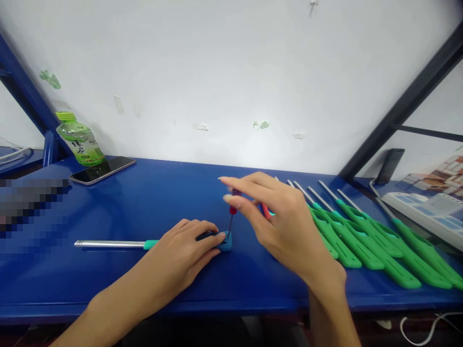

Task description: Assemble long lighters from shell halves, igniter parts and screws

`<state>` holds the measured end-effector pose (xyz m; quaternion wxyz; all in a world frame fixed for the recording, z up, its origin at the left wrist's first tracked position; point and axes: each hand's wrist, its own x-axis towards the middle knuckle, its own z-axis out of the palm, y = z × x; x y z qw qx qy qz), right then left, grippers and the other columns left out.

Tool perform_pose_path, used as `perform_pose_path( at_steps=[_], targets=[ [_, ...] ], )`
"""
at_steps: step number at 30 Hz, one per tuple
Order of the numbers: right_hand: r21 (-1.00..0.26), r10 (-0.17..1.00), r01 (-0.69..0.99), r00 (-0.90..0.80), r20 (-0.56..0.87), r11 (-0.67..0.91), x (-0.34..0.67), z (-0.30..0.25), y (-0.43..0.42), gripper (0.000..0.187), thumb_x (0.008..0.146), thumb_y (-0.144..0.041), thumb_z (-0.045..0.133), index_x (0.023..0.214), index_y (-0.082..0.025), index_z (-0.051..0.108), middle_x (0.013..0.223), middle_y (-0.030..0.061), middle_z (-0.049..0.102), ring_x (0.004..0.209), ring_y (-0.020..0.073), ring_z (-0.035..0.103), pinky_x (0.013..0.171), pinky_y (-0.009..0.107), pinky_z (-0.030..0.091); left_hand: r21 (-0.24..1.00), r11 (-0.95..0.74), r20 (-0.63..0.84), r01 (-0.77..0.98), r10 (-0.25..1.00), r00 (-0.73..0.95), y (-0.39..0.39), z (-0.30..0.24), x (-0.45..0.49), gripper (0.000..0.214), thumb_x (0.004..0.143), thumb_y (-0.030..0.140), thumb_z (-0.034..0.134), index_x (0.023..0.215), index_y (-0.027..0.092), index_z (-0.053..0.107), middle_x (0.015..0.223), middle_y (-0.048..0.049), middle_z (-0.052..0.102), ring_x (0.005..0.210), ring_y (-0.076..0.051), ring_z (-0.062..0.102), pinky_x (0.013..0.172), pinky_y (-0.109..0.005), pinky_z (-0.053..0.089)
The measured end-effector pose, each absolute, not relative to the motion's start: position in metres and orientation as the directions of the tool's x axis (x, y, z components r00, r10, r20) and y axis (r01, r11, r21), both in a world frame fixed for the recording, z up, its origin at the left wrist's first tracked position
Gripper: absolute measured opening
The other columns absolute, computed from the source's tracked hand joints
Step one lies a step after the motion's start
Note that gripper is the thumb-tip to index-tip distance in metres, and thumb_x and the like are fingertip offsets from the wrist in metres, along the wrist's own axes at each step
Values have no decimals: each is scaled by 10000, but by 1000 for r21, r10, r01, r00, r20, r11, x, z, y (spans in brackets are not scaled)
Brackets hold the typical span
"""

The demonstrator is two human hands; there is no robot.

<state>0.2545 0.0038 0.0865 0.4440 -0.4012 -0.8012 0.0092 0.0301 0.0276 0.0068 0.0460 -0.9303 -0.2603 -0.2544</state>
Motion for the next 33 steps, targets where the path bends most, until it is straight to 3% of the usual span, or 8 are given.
perform_pose_path(
  at_steps=[3, 8, 12, 14, 19, 25, 29, 33],
  targets=[
    [-431, 656, 533, -358, 664, 728, 255, 87, 4, 358, 1082, -63, 575, 1385, -187, 720, 1145, 9, 797, 1023, 107, 731, 930, 213, 544, 59, -856, 489, 513, 473, 733, 28, 6, 30, 398, 1184, 311, 350, 1273, 224, 728, 1186, -77, 761, 998, -269, 751, 874, -447, 542],
    [-381, 650, 619, -287, 704, 686, 253, 87, 3, 166, 997, -220, 779, 1153, -247, 829, 957, -6, 727, 799, 122, 674, 719, 231, 554, 70, -855, 482, 514, 480, 733, 27, 5, 30, 368, 1174, 294, 382, 1299, 224, 721, 1184, -82, 760, 998, -286, 745, 874, -467, 554],
    [-457, 663, 506, -367, 653, 731, 255, 87, 2, 363, 1088, -103, 569, 1369, -256, 740, 1217, 15, 765, 1013, 134, 719, 898, 261, 591, 73, -849, 484, 523, 489, 726, 26, 6, 31, 370, 1171, 268, 385, 1275, 232, 738, 1181, -72, 765, 989, -269, 752, 888, -456, 556],
    [-496, 664, 448, -406, 628, 744, 256, 88, 1, 422, 1085, -51, 522, 1372, -276, 735, 1186, -3, 772, 1004, 123, 720, 910, 257, 590, 80, -849, 488, 522, 490, 722, 26, 6, 31, 361, 1169, 260, 392, 1276, 236, 736, 1182, -69, 767, 991, -262, 752, 887, -445, 556],
    [-506, 700, 499, -363, 616, 704, 256, 91, -2, 142, 996, -225, 778, 1110, -281, 842, 925, -18, 677, 800, 115, 660, 720, 224, 559, 80, -859, 506, 506, 473, 722, 27, 4, 29, 343, 1171, 273, 386, 1288, 238, 706, 1234, -90, 750, 988, -261, 737, 864, -442, 553],
    [-568, 728, 460, -367, 579, 683, 260, 93, -3, 297, 1116, -161, 541, 1276, -274, 764, 1212, 6, 778, 1018, 150, 732, 908, 293, 574, 155, -835, 456, 528, 535, 712, 24, 7, 29, 304, 1156, 268, 433, 1281, 262, 710, 1230, -60, 745, 1022, -285, 716, 859, -449, 555],
    [-526, 734, 526, -350, 583, 668, 262, 95, -2, 238, 1089, -136, 598, 1147, -273, 784, 986, -23, 772, 887, 136, 706, 805, 270, 538, 162, -837, 447, 523, 535, 717, 22, 8, 29, 297, 1150, 282, 452, 1252, 237, 727, 1234, -75, 741, 1029, -292, 712, 891, -468, 550],
    [-437, 713, 617, -309, 629, 654, 259, 96, -1, 85, 1011, -254, 770, 939, -279, 807, 825, -44, 666, 682, 107, 578, 651, 251, 460, 157, -836, 444, 526, 536, 718, 22, 9, 29, 286, 1149, 309, 470, 1272, 242, 720, 1233, -69, 740, 1051, -289, 707, 918, -465, 543]
  ],
)
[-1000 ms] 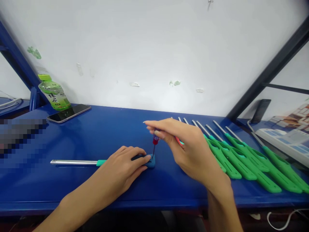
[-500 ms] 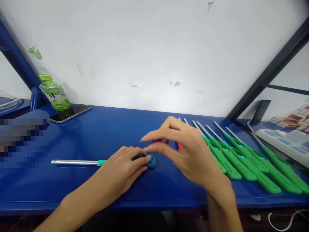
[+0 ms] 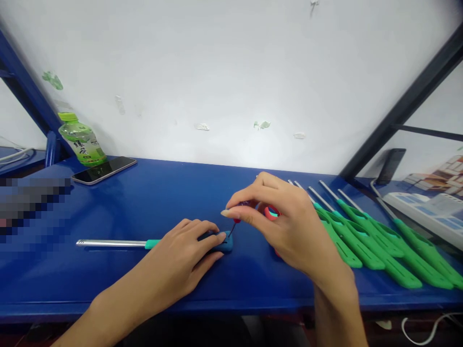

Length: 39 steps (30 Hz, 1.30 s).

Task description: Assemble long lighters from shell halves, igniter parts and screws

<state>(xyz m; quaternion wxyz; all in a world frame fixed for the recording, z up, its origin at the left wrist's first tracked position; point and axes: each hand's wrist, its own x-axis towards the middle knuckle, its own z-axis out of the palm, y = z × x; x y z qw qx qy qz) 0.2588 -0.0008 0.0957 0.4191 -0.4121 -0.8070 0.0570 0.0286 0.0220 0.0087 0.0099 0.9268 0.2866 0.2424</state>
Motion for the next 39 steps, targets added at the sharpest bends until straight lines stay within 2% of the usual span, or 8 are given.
perform_pose_path(
  at_steps=[6, 11, 14, 20, 24, 29, 35, 39],
  targets=[
    [-430, 697, 647, -227, 680, 630, 254, 92, 3, 164, 923, -334, 867, 834, -231, 774, 844, -40, 664, 643, 83, 562, 634, 240, 458, 136, -843, 438, 520, 522, 732, 23, 9, 28, 336, 1162, 298, 413, 1243, 228, 731, 1199, -78, 734, 1009, -289, 708, 889, -479, 544],
    [-435, 689, 652, -189, 699, 621, 250, 88, 5, 164, 922, -330, 870, 831, -225, 783, 818, -41, 666, 600, 77, 534, 609, 246, 455, 228, -831, 453, 507, 551, 700, 21, 9, 29, 289, 1145, 262, 459, 1167, 215, 743, 1165, -82, 713, 1029, -276, 675, 913, -460, 554],
    [-429, 681, 627, -231, 695, 650, 248, 89, 1, 48, 978, -297, 811, 957, -259, 832, 904, -19, 707, 654, 96, 596, 635, 241, 504, 286, -818, 480, 499, 573, 664, 19, 8, 31, 265, 1137, 252, 475, 1131, 207, 737, 1153, -82, 706, 1024, -253, 671, 910, -420, 572],
    [-472, 677, 516, -344, 650, 715, 248, 91, -3, 265, 1107, -192, 559, 1227, -253, 788, 1205, 25, 788, 998, 176, 740, 868, 308, 597, 292, -798, 507, 527, 596, 623, 17, 3, 35, 215, 1119, 249, 519, 1189, 225, 722, 1210, -65, 736, 1044, -256, 703, 937, -433, 578],
    [-513, 685, 478, -323, 653, 714, 247, 90, 1, 254, 1068, -147, 640, 1224, -287, 782, 1019, -24, 794, 892, 143, 725, 836, 280, 575, 255, -810, 528, 528, 575, 625, 19, 0, 35, 165, 1105, 285, 579, 1156, 221, 722, 1159, -53, 771, 1033, -270, 722, 908, -421, 586],
    [-514, 705, 525, -269, 656, 678, 246, 89, 3, 46, 956, -264, 834, 1002, -268, 836, 881, -35, 724, 736, 112, 653, 690, 245, 518, 223, -821, 533, 525, 554, 640, 22, 1, 35, 158, 1111, 266, 572, 1156, 216, 715, 1167, -52, 786, 1009, -268, 744, 878, -413, 588],
    [-532, 696, 457, -371, 615, 713, 249, 88, 1, 365, 1110, -125, 529, 1396, -250, 716, 1201, 6, 785, 1032, 147, 725, 910, 284, 557, 211, -829, 522, 519, 544, 657, 22, 2, 33, 146, 1093, 236, 601, 1175, 195, 714, 1171, -66, 785, 1017, -274, 744, 890, -419, 579],
    [-509, 715, 520, -348, 607, 685, 249, 88, 3, 358, 1088, -85, 562, 1327, -291, 732, 1072, -33, 789, 956, 136, 715, 896, 290, 522, 219, -833, 515, 508, 541, 665, 23, 1, 32, 142, 1088, 224, 613, 1199, 202, 699, 1192, -58, 785, 1031, -268, 740, 901, -411, 560]
  ],
)
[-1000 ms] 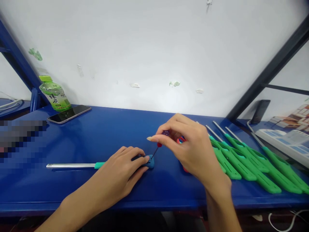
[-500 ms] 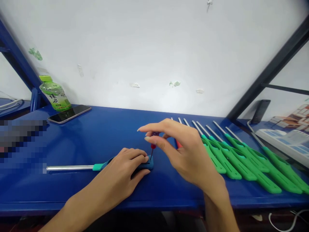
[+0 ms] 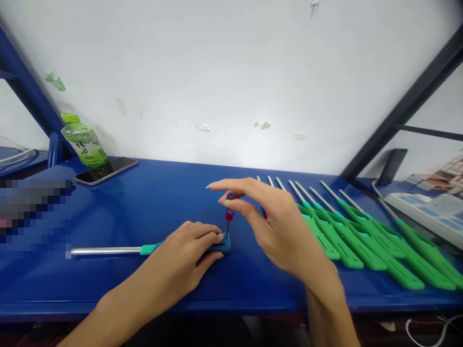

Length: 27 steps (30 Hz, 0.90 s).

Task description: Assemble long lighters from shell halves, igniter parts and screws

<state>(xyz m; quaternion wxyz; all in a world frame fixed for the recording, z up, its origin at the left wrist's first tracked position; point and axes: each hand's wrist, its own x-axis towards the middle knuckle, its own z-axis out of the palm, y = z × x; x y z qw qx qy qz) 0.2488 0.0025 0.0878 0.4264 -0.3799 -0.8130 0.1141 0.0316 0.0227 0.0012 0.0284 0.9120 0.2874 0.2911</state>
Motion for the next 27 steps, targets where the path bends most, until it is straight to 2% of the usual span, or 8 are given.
perform_pose_path(
  at_steps=[4, 7, 11, 14, 18, 19, 24, 27],
  targets=[
    [-448, 708, 611, -283, 647, 653, 249, 90, 1, 24, 997, -285, 790, 1012, -276, 807, 886, -45, 731, 821, 140, 655, 781, 290, 478, 220, -836, 519, 503, 536, 666, 23, 1, 32, 146, 1105, 244, 589, 1191, 210, 702, 1183, -43, 790, 1023, -258, 741, 899, -401, 551],
    [-392, 695, 653, -296, 656, 648, 252, 91, -2, 165, 1019, -329, 763, 1157, -254, 816, 959, -14, 764, 914, 166, 683, 853, 309, 490, 226, -832, 513, 506, 543, 664, 22, 2, 32, 147, 1103, 246, 592, 1184, 208, 709, 1181, -45, 789, 1023, -262, 739, 898, -402, 549],
    [-441, 680, 540, -403, 613, 717, 254, 88, -2, 385, 1107, -112, 545, 1463, -197, 665, 1220, 13, 795, 1108, 142, 712, 998, 280, 505, 238, -831, 491, 503, 550, 676, 22, 3, 33, 137, 1088, 232, 624, 1191, 201, 708, 1187, -46, 788, 1018, -262, 740, 912, -414, 543],
    [-456, 688, 540, -382, 617, 708, 253, 86, 1, 403, 1094, -84, 562, 1424, -277, 689, 1079, -30, 779, 948, 116, 710, 891, 256, 515, 242, -830, 488, 502, 551, 677, 23, 3, 33, 128, 1087, 221, 625, 1186, 203, 705, 1187, -41, 785, 1020, -259, 738, 922, -419, 537],
    [-369, 679, 667, -286, 676, 647, 250, 88, 1, 60, 984, -290, 807, 1038, -269, 820, 803, -45, 628, 751, 126, 619, 693, 268, 464, 249, -827, 493, 503, 556, 670, 23, 2, 33, 138, 1095, 233, 611, 1196, 209, 702, 1191, -38, 780, 1028, -261, 729, 914, -421, 538],
    [-356, 677, 685, -273, 684, 636, 250, 89, 0, 80, 965, -325, 828, 1006, -257, 821, 791, -43, 620, 743, 129, 616, 677, 274, 460, 250, -827, 488, 504, 557, 672, 23, 3, 33, 139, 1096, 236, 610, 1195, 211, 704, 1192, -36, 779, 1034, -263, 728, 913, -424, 538],
    [-384, 664, 603, -351, 660, 700, 253, 90, -3, 262, 1080, -204, 639, 1314, -207, 756, 1212, 15, 779, 1084, 147, 716, 941, 266, 537, 246, -822, 475, 513, 564, 676, 23, 3, 33, 150, 1091, 233, 616, 1207, 208, 707, 1197, -38, 775, 1030, -263, 729, 926, -438, 541],
    [-421, 662, 556, -352, 661, 716, 253, 88, 1, 330, 1088, -111, 581, 1350, -244, 731, 1104, -19, 803, 992, 127, 735, 912, 248, 554, 240, -827, 487, 509, 556, 673, 23, 2, 33, 158, 1097, 254, 609, 1214, 209, 706, 1204, -44, 773, 1038, -265, 727, 929, -438, 544]
  ],
)
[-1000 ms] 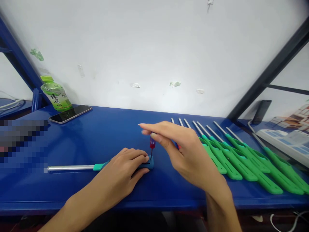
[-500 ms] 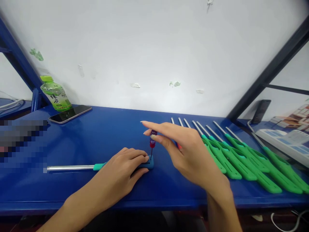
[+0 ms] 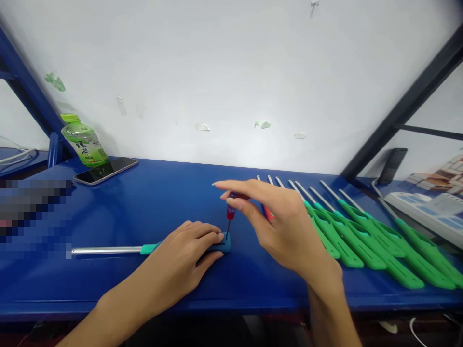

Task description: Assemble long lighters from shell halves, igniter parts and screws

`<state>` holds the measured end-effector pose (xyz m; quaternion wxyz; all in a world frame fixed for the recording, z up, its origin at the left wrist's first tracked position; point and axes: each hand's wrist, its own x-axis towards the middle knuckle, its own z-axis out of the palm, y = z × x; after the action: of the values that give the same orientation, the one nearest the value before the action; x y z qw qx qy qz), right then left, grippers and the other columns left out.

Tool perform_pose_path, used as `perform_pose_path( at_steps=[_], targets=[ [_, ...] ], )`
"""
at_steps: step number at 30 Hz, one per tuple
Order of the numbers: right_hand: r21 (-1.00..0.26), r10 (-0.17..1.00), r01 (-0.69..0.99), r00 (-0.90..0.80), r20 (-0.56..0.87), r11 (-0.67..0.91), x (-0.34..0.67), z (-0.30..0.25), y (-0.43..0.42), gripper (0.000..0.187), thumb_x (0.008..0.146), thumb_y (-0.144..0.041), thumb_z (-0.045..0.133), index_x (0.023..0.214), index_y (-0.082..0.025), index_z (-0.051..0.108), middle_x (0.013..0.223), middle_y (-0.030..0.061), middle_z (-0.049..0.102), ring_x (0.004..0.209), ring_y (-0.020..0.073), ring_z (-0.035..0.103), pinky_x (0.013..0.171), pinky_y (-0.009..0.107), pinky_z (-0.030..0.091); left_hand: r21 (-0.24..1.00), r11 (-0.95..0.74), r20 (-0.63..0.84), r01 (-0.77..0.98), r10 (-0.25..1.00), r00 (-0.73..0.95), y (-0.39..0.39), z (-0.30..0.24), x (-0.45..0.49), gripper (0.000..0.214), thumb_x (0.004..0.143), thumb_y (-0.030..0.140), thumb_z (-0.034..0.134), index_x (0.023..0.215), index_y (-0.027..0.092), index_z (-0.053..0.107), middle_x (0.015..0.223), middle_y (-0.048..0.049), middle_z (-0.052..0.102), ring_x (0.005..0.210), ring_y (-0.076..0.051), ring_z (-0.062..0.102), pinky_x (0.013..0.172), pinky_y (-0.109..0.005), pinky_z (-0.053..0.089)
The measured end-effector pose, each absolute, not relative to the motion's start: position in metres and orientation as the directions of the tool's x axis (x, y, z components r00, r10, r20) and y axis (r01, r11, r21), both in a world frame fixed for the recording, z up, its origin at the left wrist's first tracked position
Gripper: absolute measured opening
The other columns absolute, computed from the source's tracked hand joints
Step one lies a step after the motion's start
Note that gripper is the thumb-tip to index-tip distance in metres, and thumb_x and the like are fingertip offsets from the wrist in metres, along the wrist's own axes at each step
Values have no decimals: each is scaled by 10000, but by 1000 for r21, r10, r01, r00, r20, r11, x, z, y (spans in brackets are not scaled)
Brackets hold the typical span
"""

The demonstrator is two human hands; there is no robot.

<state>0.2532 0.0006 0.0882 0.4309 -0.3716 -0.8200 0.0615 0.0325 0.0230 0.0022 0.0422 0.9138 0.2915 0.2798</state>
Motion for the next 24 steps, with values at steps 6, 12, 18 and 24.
perform_pose_path(
  at_steps=[6, 12, 18, 24],
  targets=[
    [-369, 677, 654, -305, 670, 661, 253, 90, -2, 115, 1021, -268, 753, 1095, -264, 841, 922, -7, 717, 777, 134, 664, 690, 258, 514, 241, -826, 492, 509, 556, 670, 22, 2, 32, 167, 1119, 270, 566, 1207, 226, 700, 1172, -40, 776, 1020, -258, 728, 911, -421, 547],
    [-471, 681, 505, -404, 610, 723, 258, 91, -6, 427, 1068, -42, 567, 1401, -261, 721, 1135, -23, 806, 1012, 112, 739, 908, 220, 553, 238, -829, 494, 506, 552, 672, 23, 3, 33, 156, 1111, 262, 578, 1200, 228, 702, 1183, -44, 775, 1028, -262, 731, 910, -416, 548],
    [-325, 667, 705, -279, 690, 631, 253, 86, 2, 228, 1014, -282, 766, 1233, -295, 824, 818, -28, 660, 678, 128, 606, 612, 269, 473, 221, -834, 513, 506, 541, 666, 23, 4, 33, 160, 1110, 254, 571, 1191, 216, 704, 1163, -47, 781, 997, -264, 727, 886, -418, 558],
    [-433, 666, 536, -383, 640, 724, 260, 83, 6, 457, 1108, -79, 494, 1521, -234, 617, 1237, 18, 786, 1057, 139, 736, 969, 282, 573, 231, -824, 488, 518, 559, 671, 22, 4, 32, 169, 1096, 252, 599, 1216, 221, 715, 1200, -57, 776, 1043, -265, 733, 925, -415, 559]
  ],
)
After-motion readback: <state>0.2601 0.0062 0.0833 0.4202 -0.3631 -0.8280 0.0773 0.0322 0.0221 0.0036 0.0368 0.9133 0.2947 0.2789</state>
